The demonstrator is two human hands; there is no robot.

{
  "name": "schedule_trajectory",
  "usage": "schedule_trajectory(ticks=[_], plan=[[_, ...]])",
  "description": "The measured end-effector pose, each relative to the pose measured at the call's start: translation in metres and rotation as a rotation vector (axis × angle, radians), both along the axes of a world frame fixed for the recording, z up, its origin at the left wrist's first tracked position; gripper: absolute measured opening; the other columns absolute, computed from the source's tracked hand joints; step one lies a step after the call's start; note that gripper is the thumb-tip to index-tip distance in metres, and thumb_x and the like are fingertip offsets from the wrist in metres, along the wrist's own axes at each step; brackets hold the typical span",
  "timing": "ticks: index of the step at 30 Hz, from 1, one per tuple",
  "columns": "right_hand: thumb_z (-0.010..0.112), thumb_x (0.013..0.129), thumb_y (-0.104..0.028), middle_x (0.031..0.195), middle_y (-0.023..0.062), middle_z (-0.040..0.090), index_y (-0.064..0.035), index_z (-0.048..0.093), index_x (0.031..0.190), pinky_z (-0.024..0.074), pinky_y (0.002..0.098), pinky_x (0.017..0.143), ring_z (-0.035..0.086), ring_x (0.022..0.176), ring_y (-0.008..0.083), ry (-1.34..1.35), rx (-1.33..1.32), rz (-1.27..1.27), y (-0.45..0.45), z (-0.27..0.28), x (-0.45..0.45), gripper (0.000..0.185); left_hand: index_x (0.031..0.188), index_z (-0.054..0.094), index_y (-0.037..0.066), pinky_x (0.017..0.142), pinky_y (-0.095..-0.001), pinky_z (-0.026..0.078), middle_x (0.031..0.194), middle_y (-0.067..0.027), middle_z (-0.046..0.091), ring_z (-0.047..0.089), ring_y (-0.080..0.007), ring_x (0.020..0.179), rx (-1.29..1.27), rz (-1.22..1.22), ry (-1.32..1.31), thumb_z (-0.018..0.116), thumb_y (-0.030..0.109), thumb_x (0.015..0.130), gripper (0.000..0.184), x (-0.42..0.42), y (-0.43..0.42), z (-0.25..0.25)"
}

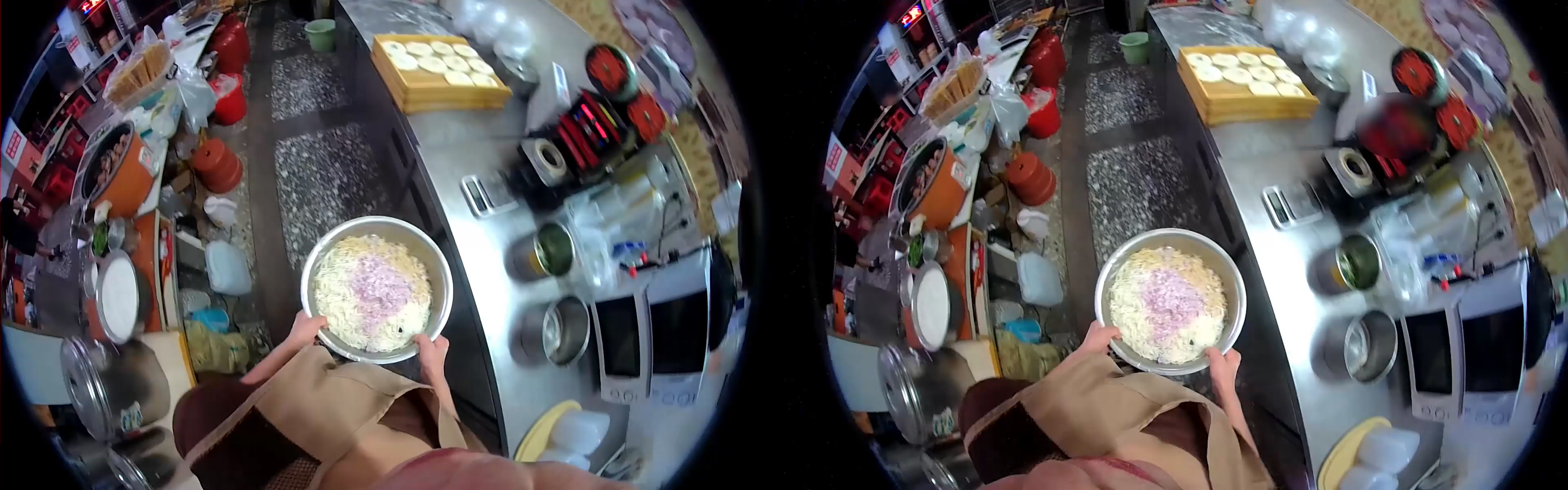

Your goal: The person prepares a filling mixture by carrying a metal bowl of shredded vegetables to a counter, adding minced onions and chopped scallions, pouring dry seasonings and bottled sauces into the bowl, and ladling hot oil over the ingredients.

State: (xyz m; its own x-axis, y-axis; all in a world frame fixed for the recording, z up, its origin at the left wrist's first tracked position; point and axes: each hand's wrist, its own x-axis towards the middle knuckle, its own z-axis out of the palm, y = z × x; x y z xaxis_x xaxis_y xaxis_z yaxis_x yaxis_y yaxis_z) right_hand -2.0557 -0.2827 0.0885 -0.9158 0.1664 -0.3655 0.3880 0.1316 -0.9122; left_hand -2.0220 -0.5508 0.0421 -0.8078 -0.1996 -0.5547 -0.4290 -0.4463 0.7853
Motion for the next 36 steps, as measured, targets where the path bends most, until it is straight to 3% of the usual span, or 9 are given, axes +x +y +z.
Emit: schedule_trajectory(ticks=[3, 7, 9, 14, 17, 20, 24, 31, 36], plan=[[0.055, 0.065, -0.006, 0.067, 0.0046, 0.060, 0.0070, 0.062, 0.077, 0.0424, 0.0256, 0.056, 0.054, 0.060, 0.0108, 0.040, -0.023, 0.120, -0.088, 0.025, -0.082, 0.018, 0.091, 0.056, -0.007, 0.062, -0.0325, 0.043, 0.078, -0.0112, 0.058, 0.055, -0.0205, 0.071, -0.140, 0.039, -0.023, 0.052, 0.007, 0.063, 0.032, -0.046, -0.087, 0.027], [0.054, 0.066, -0.006, 0.065, 0.0020, 0.059, 0.0051, 0.062, 0.075, 0.0415, 0.0243, 0.053, 0.052, 0.058, 0.0089, 0.095, -0.045, 0.209, -0.150, 0.062, -0.175, 0.016, 0.097, 0.055, -0.007, 0.069, -0.0297, 0.041, 0.085, -0.0104, 0.059, 0.055, -0.0194, 0.077, -0.002, 0.281, 0.016, 0.051, 0.008, 0.065, 0.036, -0.119, -0.124, 0.075], [0.055, 0.065, -0.005, 0.065, 0.0024, 0.059, 0.0050, 0.062, 0.074, 0.0417, 0.0240, 0.053, 0.053, 0.057, 0.0095, 0.155, -0.089, 0.191, -0.187, 0.068, -0.234, 0.015, 0.104, 0.049, -0.007, 0.077, -0.0320, 0.041, 0.094, -0.0131, 0.056, 0.053, -0.0225, 0.086, 0.058, 0.219, 0.077, 0.051, 0.005, 0.064, 0.042, -0.173, -0.164, 0.089], [0.055, 0.064, -0.004, 0.068, 0.0047, 0.060, 0.0056, 0.063, 0.076, 0.0429, 0.0238, 0.056, 0.055, 0.060, 0.0118, 0.198, -0.057, 0.232, -0.242, 0.092, -0.391, 0.018, 0.097, 0.055, -0.007, 0.073, -0.0288, 0.041, 0.086, -0.0104, 0.060, 0.055, -0.0192, 0.080, -0.049, 0.318, 0.131, 0.052, 0.006, 0.064, 0.036, -0.325, -0.212, 0.042], [0.054, 0.064, -0.005, 0.068, 0.0044, 0.060, 0.0057, 0.062, 0.075, 0.0426, 0.0235, 0.056, 0.055, 0.059, 0.0123, 0.194, -0.013, 0.325, -0.287, 0.103, -0.489, 0.018, 0.096, 0.055, -0.007, 0.069, -0.0285, 0.042, 0.085, -0.0101, 0.059, 0.055, -0.0187, 0.077, -0.001, 0.305, 0.233, 0.052, 0.006, 0.065, 0.034, -0.412, -0.256, 0.083], [0.054, 0.065, -0.006, 0.065, 0.0027, 0.059, 0.0049, 0.062, 0.073, 0.0409, 0.0230, 0.053, 0.052, 0.057, 0.0101, 0.243, -0.005, 0.413, -0.327, 0.091, -0.594, 0.016, 0.092, 0.055, -0.007, 0.067, -0.0293, 0.042, 0.081, -0.0109, 0.058, 0.054, -0.0176, 0.074, 0.035, 0.407, 0.092, 0.053, 0.009, 0.065, 0.031, -0.486, -0.293, 0.106], [0.054, 0.068, -0.006, 0.062, -0.0001, 0.057, 0.0021, 0.062, 0.071, 0.0378, 0.0217, 0.049, 0.049, 0.053, 0.0067, 0.190, -0.035, 0.591, -0.415, 0.151, -0.706, 0.012, 0.090, 0.056, -0.007, 0.061, -0.0280, 0.043, 0.077, -0.0087, 0.058, 0.055, -0.0158, 0.069, 0.045, 0.514, 0.136, 0.053, 0.008, 0.065, 0.029, -0.569, -0.354, 0.181], [0.055, 0.070, -0.007, 0.067, 0.0018, 0.061, 0.0042, 0.063, 0.075, 0.0434, 0.0231, 0.056, 0.054, 0.060, 0.0078, 0.187, -0.081, 0.779, -0.560, 0.155, -0.904, 0.015, 0.084, 0.058, -0.005, 0.055, -0.0274, 0.041, 0.069, -0.0047, 0.057, 0.053, -0.0131, 0.060, -0.065, 0.614, 0.078, 0.052, 0.009, 0.065, 0.024, -0.729, -0.479, 0.180], [0.055, 0.068, -0.006, 0.067, 0.0022, 0.060, 0.0037, 0.063, 0.079, 0.0408, 0.0223, 0.055, 0.052, 0.059, 0.0085, 0.123, -0.087, 0.662, -0.666, 0.152, -1.034, 0.016, 0.077, 0.055, -0.005, 0.051, -0.0279, 0.038, 0.062, -0.0040, 0.053, 0.050, -0.0134, 0.056, -0.074, 0.536, -0.010, 0.054, 0.009, 0.061, 0.021, -0.884, -0.602, 0.162]])
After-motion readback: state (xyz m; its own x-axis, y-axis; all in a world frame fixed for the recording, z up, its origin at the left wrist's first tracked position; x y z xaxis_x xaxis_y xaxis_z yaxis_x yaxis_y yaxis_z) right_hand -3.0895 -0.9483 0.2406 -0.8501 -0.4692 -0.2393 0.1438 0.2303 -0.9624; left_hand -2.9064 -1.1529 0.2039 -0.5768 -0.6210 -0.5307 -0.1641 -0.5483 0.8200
